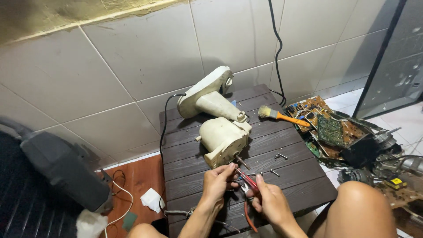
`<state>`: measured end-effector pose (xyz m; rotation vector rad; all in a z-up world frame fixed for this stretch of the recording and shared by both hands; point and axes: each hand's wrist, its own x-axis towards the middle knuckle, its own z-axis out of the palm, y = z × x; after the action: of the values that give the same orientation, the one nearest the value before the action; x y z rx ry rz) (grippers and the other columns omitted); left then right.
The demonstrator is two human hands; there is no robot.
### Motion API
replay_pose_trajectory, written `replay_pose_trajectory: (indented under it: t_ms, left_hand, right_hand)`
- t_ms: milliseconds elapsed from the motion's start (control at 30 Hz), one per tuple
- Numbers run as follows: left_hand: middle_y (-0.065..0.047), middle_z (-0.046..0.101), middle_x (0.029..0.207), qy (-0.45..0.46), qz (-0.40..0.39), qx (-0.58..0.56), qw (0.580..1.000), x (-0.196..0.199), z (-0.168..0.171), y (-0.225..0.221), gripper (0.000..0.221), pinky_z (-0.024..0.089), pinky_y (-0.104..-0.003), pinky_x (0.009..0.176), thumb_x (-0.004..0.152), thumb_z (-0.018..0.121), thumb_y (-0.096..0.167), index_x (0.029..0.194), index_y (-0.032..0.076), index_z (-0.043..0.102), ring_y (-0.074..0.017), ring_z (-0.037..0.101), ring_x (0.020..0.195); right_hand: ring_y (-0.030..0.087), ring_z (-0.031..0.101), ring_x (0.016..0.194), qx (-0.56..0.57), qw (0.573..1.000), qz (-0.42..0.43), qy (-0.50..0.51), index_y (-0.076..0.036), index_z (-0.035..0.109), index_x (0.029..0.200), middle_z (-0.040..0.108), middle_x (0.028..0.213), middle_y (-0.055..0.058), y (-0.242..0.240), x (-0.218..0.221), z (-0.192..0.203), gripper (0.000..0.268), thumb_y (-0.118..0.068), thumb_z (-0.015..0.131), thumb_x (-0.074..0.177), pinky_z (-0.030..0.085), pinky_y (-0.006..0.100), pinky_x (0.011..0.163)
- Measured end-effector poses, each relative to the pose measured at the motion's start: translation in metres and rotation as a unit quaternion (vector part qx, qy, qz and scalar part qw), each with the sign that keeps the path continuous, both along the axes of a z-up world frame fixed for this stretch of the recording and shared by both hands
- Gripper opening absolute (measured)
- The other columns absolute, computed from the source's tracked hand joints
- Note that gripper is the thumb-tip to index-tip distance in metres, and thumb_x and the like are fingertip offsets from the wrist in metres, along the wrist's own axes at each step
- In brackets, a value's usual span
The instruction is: Disassembling a fan motor housing using a screwdriver and pliers to access internal components.
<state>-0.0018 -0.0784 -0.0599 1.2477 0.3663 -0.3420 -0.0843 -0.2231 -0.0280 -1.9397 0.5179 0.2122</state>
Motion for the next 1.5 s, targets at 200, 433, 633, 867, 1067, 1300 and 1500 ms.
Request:
replay_pose_trajectory:
  t_ms: [200, 433, 633, 867, 1067, 1300, 1500]
  left_hand:
    - [-0.012, 0.076, 0.076, -0.055, -0.039, 0.089, 0.994, -0.008, 0.029, 0.015, 0.024, 0.056, -0.026, 0.04, 0.093, 0.075, 0.02, 0.089, -0.003, 0.082, -0.0131, 0.063, 0.056]
    - [-0.008, 0.065, 0.102, -0.349, 0.007, 0.499, 0.793, 0.008, 0.046, 0.054, 0.058, 0.058, -0.036, 0.077, 0.07, 0.092, 0.037, 0.109, 0.012, 0.057, -0.0219, 0.066, 0.089]
    - [-0.007, 0.077, 0.096, -0.382, -0.02, 0.417, 0.824, 0.007, 0.047, 0.047, 0.024, 0.062, -0.033, 0.068, 0.083, 0.082, 0.015, 0.103, 0.01, 0.069, -0.0204, 0.072, 0.082]
    - [-0.005, 0.076, 0.091, -0.381, -0.011, 0.43, 0.818, 0.005, 0.049, 0.047, 0.023, 0.055, -0.035, 0.066, 0.084, 0.082, 0.018, 0.102, 0.011, 0.069, -0.0198, 0.07, 0.079]
    - [-0.004, 0.076, 0.091, -0.389, 0.004, 0.427, 0.816, 0.005, 0.048, 0.047, 0.022, 0.053, -0.036, 0.069, 0.082, 0.081, 0.017, 0.1, 0.013, 0.069, -0.0226, 0.07, 0.079]
    - [-0.004, 0.076, 0.09, -0.388, 0.004, 0.424, 0.819, 0.005, 0.047, 0.046, 0.023, 0.053, -0.036, 0.067, 0.082, 0.082, 0.018, 0.101, 0.012, 0.069, -0.0205, 0.068, 0.077]
    - [-0.004, 0.076, 0.092, -0.388, 0.005, 0.422, 0.82, 0.003, 0.048, 0.047, 0.022, 0.053, -0.036, 0.07, 0.083, 0.081, 0.017, 0.1, 0.012, 0.069, -0.0214, 0.07, 0.079]
  right_hand:
    - [0.014, 0.025, 0.029, 0.337, 0.935, -0.104, -0.02, 0.001, 0.064, 0.081, 0.037, 0.044, 0.006, 0.001, 0.012, -0.046, 0.054, -0.044, 0.049, 0.107, 0.014, 0.03, 0.031]
    - [0.012, 0.034, 0.041, 0.273, 0.957, -0.033, -0.094, 0.001, 0.066, 0.079, 0.044, 0.046, 0.007, -0.002, 0.014, -0.061, 0.057, -0.044, 0.044, 0.106, 0.021, 0.028, 0.045]
    - [0.022, 0.05, 0.047, -0.008, 0.991, 0.047, -0.124, -0.013, 0.068, 0.087, 0.059, 0.056, 0.004, -0.004, 0.001, -0.023, 0.032, -0.036, 0.053, 0.104, 0.033, 0.037, 0.049]
    - [0.022, 0.066, 0.057, -0.126, 0.979, 0.067, -0.143, -0.019, 0.066, 0.097, 0.069, 0.064, -0.001, 0.003, -0.003, -0.018, 0.024, -0.039, 0.054, 0.1, 0.046, 0.038, 0.062]
    - [0.038, 0.07, 0.059, -0.147, 0.982, 0.059, -0.105, -0.016, 0.058, 0.095, 0.074, 0.066, 0.01, 0.006, 0.01, -0.024, 0.026, -0.037, 0.047, 0.106, 0.04, 0.05, 0.056]
    - [0.044, 0.075, 0.084, -0.185, 0.967, 0.082, -0.154, -0.015, 0.049, 0.112, 0.079, 0.093, 0.015, 0.011, 0.002, -0.012, 0.025, -0.037, 0.049, 0.102, 0.053, 0.053, 0.069]
    - [0.041, 0.075, 0.073, -0.14, 0.984, 0.07, -0.086, -0.016, 0.053, 0.11, 0.079, 0.084, 0.016, 0.016, 0.006, -0.015, 0.027, -0.039, 0.039, 0.106, 0.051, 0.053, 0.065]
